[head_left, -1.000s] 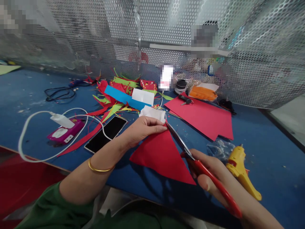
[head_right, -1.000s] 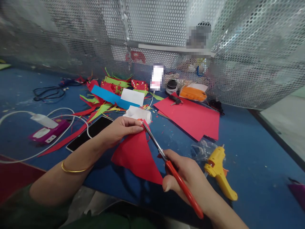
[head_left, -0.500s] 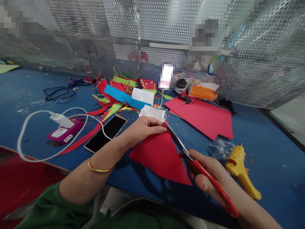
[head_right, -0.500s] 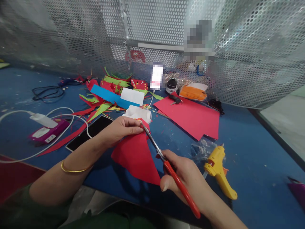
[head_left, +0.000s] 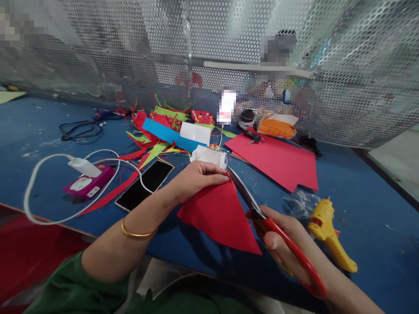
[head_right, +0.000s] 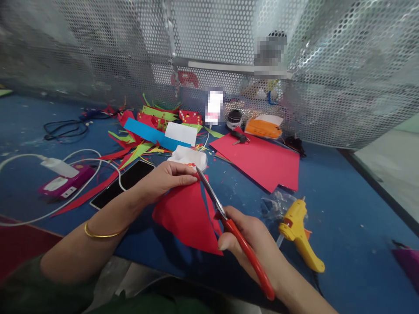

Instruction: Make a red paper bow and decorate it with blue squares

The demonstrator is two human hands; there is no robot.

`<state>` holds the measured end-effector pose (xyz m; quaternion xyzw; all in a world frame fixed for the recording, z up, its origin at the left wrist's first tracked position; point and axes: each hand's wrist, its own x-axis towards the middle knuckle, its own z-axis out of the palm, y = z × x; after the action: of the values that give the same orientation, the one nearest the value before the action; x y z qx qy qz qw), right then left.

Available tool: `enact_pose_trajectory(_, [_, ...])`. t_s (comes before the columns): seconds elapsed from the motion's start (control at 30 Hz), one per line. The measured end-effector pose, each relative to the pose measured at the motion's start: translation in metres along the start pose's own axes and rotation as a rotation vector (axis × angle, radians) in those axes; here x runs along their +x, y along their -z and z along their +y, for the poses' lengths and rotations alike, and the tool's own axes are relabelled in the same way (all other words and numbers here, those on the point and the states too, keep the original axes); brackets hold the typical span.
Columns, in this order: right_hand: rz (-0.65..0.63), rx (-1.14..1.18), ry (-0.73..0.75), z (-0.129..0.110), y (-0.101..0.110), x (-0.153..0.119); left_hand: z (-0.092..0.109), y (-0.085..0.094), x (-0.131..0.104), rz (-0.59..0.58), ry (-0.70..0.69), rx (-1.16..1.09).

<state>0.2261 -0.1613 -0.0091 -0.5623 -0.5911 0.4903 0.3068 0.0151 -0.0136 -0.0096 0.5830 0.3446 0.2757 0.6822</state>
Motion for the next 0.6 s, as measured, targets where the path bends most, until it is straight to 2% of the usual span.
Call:
enact_pose_trajectory(0.17, [0.193,0.098,0.071,0.013,-0.001,0.001,0.002,0.000,-0.001,0.055,0.009,-0.025])
enact_pose_trajectory(0.33, [0.379,0.007,0.066,0.015,0.001,0.013,0.007,0.004,-0.001,0.086,-0.002,-0.106])
enact_pose_trajectory(0.4, [0.403,-0.053,0.024,0.013,0.002,0.018,0.009,0.006,-0.002,0.096,-0.013,-0.106])
enact_pose_trajectory(0.5, [0.368,-0.185,-0.017,0.010,0.007,0.022,0.013,0.008,-0.004,0.106,-0.030,-0.074])
enact_pose_trajectory(0.6, [0.344,-0.418,-0.043,0.003,0.013,0.023,0.019,0.009,-0.009,0.120,-0.061,-0.042])
